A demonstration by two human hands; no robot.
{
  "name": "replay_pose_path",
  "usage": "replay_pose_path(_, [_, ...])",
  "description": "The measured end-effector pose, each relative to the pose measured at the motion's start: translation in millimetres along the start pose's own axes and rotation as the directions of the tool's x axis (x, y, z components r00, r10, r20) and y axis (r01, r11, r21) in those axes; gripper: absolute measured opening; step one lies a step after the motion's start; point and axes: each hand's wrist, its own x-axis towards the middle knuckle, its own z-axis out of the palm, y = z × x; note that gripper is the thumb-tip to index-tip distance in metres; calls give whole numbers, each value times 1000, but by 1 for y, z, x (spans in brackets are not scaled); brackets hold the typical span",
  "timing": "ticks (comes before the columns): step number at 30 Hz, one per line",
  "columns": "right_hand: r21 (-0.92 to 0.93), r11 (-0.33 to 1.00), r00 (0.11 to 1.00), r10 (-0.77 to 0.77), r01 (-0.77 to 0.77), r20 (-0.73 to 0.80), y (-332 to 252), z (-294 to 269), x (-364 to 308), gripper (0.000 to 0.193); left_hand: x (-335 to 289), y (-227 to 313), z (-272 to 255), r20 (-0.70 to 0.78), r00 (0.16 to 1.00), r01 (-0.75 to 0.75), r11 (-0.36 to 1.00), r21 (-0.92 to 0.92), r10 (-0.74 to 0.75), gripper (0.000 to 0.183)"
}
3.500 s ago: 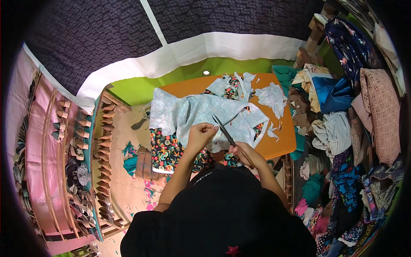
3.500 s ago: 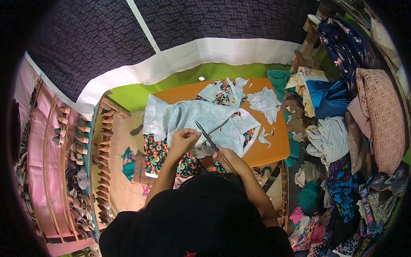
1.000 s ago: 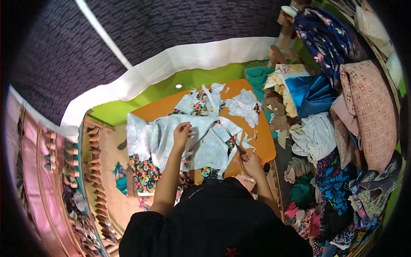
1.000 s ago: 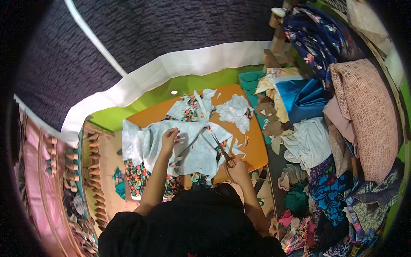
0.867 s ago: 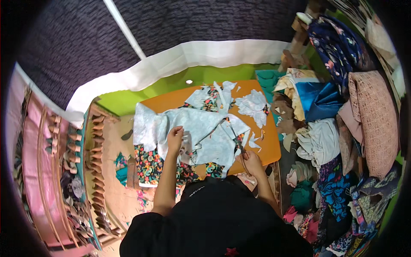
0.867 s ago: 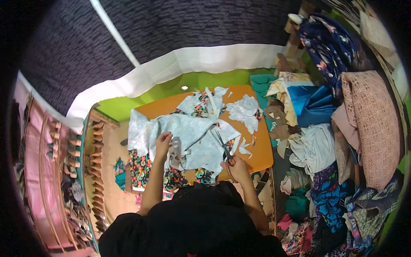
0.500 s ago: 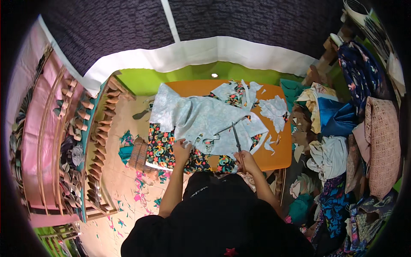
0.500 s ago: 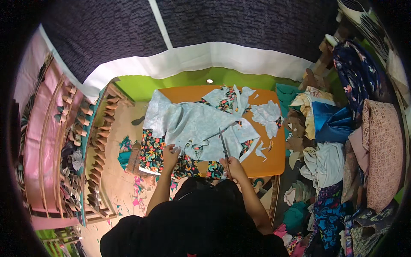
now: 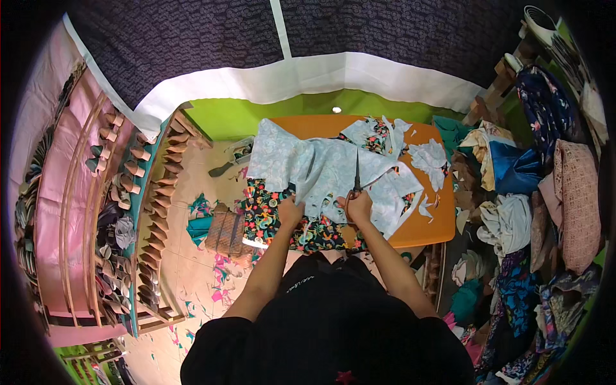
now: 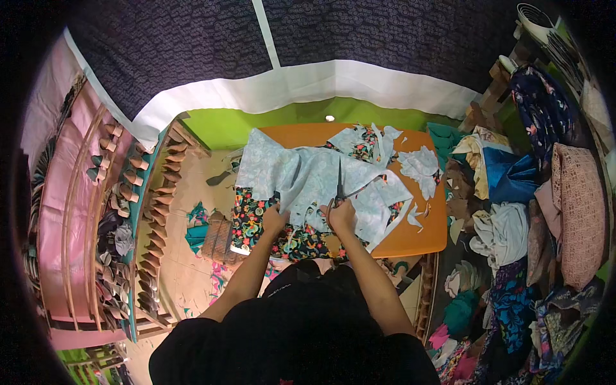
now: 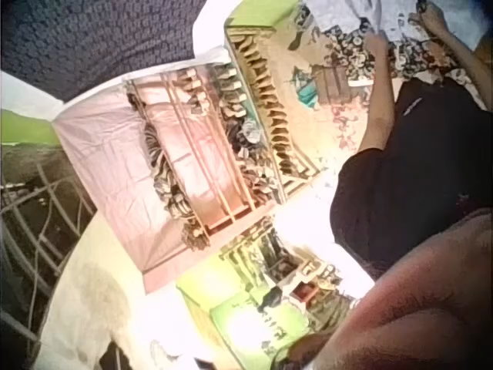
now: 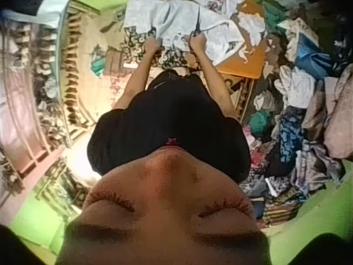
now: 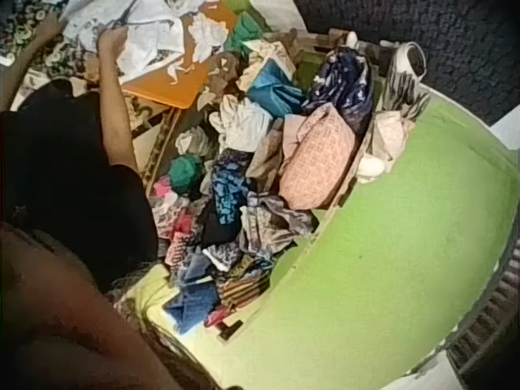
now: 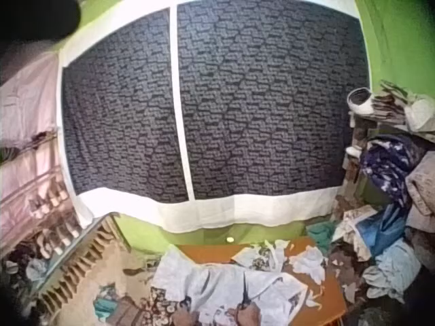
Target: Cutting out textile patterns from floral and blue fabric using scissors.
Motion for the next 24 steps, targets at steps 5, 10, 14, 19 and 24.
replay_pose_path(5, [-9, 1000, 997, 22, -23, -72, 5, 26, -3, 39, 13, -20, 5, -68, 987, -160, 869, -468, 145, 26])
replay_pose_path(10, [336, 935, 857, -79, -114, 509, 12, -6, -39, 19, 4, 11, -29, 251, 966, 181, 532, -827, 62, 32])
replay_pose_path(14, [175, 981, 882, -154, 83, 445, 31, -16, -64, 16, 13, 22, -42, 241, 965, 174, 429, -887, 106, 31])
replay_pose_path(19, [-75, 982, 949, -149, 176, 279, 6, -38, -81, 17, 10, 35, -52, 363, 920, 323, 240, -916, 149, 31])
replay_pose_path(24, [254, 966, 958, -28, -47, 285, 17, -27, -66, 22, 12, 39, -62, 360, 898, 320, 185, -929, 252, 31])
